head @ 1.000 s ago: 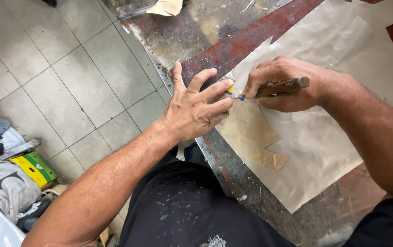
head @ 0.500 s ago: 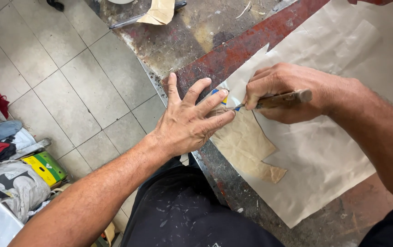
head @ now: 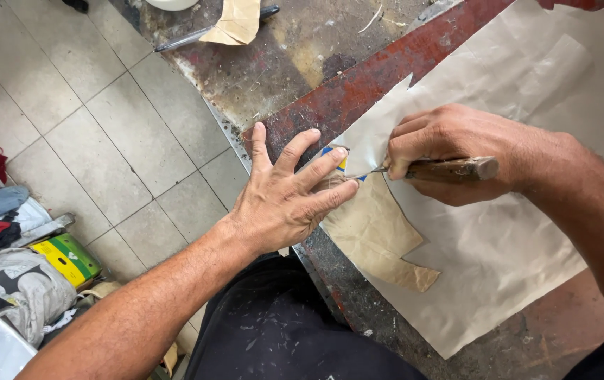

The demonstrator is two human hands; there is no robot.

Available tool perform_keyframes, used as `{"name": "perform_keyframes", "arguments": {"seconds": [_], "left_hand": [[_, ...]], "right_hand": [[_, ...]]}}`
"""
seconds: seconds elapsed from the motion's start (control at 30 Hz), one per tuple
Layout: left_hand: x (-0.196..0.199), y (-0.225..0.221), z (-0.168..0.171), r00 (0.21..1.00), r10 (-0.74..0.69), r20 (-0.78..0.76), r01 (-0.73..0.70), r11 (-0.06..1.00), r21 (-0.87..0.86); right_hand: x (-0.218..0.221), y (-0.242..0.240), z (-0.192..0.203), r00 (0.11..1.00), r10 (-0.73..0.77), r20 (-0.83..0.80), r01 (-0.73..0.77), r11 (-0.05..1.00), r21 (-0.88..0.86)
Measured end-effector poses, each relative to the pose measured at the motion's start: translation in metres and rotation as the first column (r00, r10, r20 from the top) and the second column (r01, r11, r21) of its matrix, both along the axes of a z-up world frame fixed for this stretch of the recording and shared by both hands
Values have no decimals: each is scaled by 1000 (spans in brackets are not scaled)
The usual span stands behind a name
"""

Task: Cutting out shoe patterns from a leather sheet using a knife and a template

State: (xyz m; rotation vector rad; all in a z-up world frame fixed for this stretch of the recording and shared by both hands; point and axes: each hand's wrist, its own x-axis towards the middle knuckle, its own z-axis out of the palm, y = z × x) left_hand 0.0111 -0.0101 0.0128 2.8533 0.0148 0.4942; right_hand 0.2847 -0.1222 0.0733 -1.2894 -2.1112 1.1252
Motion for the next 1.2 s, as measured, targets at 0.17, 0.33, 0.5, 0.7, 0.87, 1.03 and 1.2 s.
{"name": "perform_keyframes", "arguments": {"seconds": [0.17, 0.33, 0.5, 0.7, 0.87, 1.03, 1.2], "left_hand": [[-1, 1, -3, 1000, 4, 22, -4, 1000, -18], [-3, 2, -8, 997, 18, 69, -17, 999, -27], [-8, 0, -15, 997, 22, 72, -14, 994, -108], [-10, -2, -22, 997, 18, 69, -9, 992, -125], [-11, -2, -24, 992, -3, 125, 17, 994, -110], [-8, -1, 0, 998, -50, 40, 52, 997, -56], [12, -30, 9, 975, -162, -149, 198, 942, 270]], "right_hand": [[0, -2, 3, 1000, -19, -5, 19, 1000, -18], [-2, -6, 7, 999, -49, 11, 50, 998, -42], [-12, -8, 14, 997, -68, 35, 70, 997, -36], [-47, -22, 9, 854, -506, 118, 519, 847, -118], [-74, -64, -7, 512, -826, -236, 794, 560, -236], [-148, -104, -50, 325, -821, -470, 925, 379, -22], [-160, -105, -61, 348, -833, -430, 931, 250, 267]]}}
